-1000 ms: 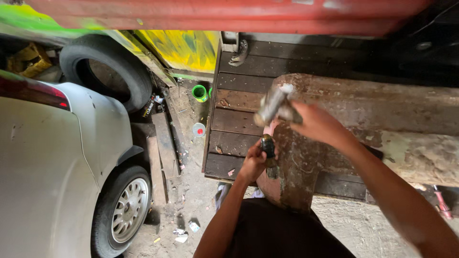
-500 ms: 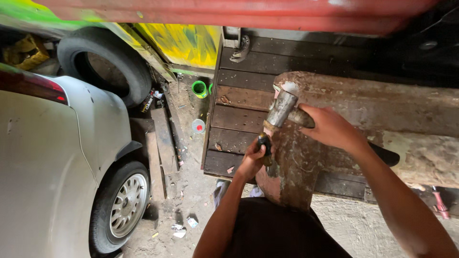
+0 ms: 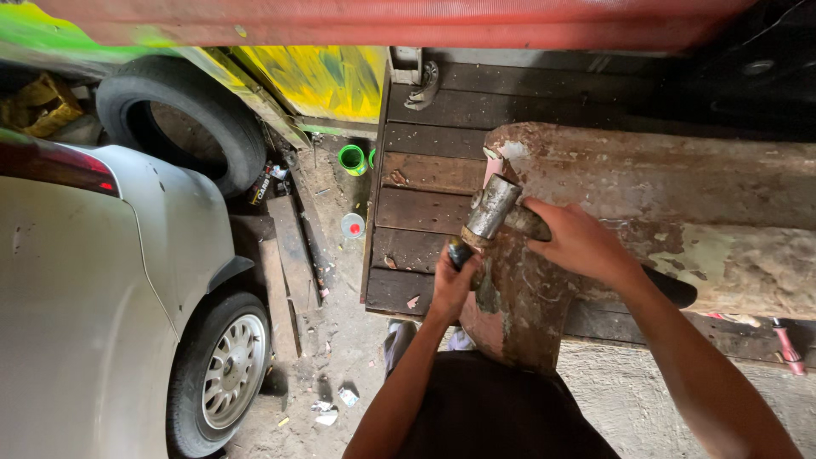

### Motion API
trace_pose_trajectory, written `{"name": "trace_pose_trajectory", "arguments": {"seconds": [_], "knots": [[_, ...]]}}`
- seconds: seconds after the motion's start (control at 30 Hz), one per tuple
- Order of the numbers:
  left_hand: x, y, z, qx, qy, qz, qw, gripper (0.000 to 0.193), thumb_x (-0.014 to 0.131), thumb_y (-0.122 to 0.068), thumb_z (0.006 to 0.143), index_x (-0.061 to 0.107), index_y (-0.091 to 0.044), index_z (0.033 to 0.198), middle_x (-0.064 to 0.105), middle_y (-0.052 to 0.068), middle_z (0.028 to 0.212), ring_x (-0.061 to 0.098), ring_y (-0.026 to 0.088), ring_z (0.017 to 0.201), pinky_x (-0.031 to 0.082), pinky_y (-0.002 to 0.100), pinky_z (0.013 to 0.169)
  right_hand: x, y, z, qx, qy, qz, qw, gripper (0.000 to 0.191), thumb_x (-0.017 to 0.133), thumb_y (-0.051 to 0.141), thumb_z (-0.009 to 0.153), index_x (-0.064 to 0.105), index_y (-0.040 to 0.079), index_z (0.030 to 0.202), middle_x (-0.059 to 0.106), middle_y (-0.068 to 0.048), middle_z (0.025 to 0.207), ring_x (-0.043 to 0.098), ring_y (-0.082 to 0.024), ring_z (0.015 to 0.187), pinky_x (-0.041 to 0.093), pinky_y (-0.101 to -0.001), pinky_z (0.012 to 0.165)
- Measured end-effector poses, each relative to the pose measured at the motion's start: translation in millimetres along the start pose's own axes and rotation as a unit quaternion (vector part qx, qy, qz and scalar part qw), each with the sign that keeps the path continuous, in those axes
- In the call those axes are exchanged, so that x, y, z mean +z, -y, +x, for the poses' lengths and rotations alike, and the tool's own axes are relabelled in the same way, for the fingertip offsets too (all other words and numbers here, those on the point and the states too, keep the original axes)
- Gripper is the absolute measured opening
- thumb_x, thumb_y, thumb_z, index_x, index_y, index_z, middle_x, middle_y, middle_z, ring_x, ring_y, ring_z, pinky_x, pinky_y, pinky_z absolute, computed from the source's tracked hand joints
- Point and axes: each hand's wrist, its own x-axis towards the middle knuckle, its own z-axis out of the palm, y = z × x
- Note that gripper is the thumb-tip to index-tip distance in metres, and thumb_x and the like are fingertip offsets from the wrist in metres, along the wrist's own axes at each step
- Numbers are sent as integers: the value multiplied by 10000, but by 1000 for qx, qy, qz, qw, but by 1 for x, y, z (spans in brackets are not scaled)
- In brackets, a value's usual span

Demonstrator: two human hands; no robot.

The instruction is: The person repeatedly strikes a small cylindrical metal object with a hammer on a wooden workbench. The person holds the object steady with one hand while striking it with the other, occasionally repositioning the object.

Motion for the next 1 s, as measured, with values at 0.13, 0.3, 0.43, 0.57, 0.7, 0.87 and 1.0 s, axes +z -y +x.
{"name": "trace_pose_trajectory", "arguments": {"seconds": [0.13, 0.3, 0.43, 0.57, 0.7, 0.87, 1.0], "knots": [[9, 8, 0, 44, -1, 75, 996, 133, 668, -21, 950, 592, -77, 1043, 565, -55, 786, 494, 40, 649, 410, 227, 554, -2, 9, 1, -47, -31, 4, 998, 713, 786, 282, 844, 492, 141, 1477, 712, -176, 1016, 671, -317, 979, 546, -482, 811], [12, 9, -2, 68, 9, 83, 994, 114, 651, -14, 946, 583, -81, 1007, 529, -58, 784, 470, 43, 668, 405, 237, 590, -18, 27, 10, -14, 17, 4, 1000, 648, 738, 257, 867, 524, 190, 1476, 772, -131, 939, 756, -258, 780, 608, -416, 695], [12, 7, -1, 99, 8, 117, 988, 95, 648, 13, 942, 593, -58, 972, 565, -49, 828, 494, 44, 722, 434, 239, 641, -48, 32, 9, -77, -97, -65, 990, 649, 801, 233, 845, 555, 182, 1443, 749, -172, 911, 700, -274, 741, 583, -420, 661], [13, 7, -2, 105, 36, 94, 989, 92, 634, 17, 947, 592, -62, 971, 553, -46, 814, 498, 52, 721, 430, 237, 641, -50, 33, 7, -26, -58, -86, 994, 613, 729, 174, 921, 508, 237, 1490, 736, -143, 900, 724, -269, 748, 587, -423, 649], [14, 4, -9, 122, 54, 54, 990, 148, 615, 32, 890, 581, -72, 990, 568, -49, 847, 529, 60, 778, 463, 231, 716, -34, 20, 12, -28, 46, -210, 976, 776, 788, 186, 853, 434, 363, 1520, 710, -143, 892, 706, -285, 809, 596, -452, 646], [17, -5, -9, 99, 14, 175, 979, 136, 662, 26, 905, 567, -69, 927, 509, -41, 796, 469, 64, 734, 439, 243, 662, -43, -7, 22, -41, -99, -13, 994, 574, 771, 147, 877, 550, 178, 1406, 743, -172, 913, 722, -273, 686, 571, -436, 601], [20, -2, -5, 107, 42, 156, 981, 136, 657, 36, 897, 564, -60, 927, 535, -34, 818, 493, 63, 757, 453, 243, 695, -36, -10, 19, -78, -209, 104, 969, 502, 728, 121, 905, 558, 120, 1378, 760, -166, 981, 738, -250, 678, 588, -396, 608]]}}
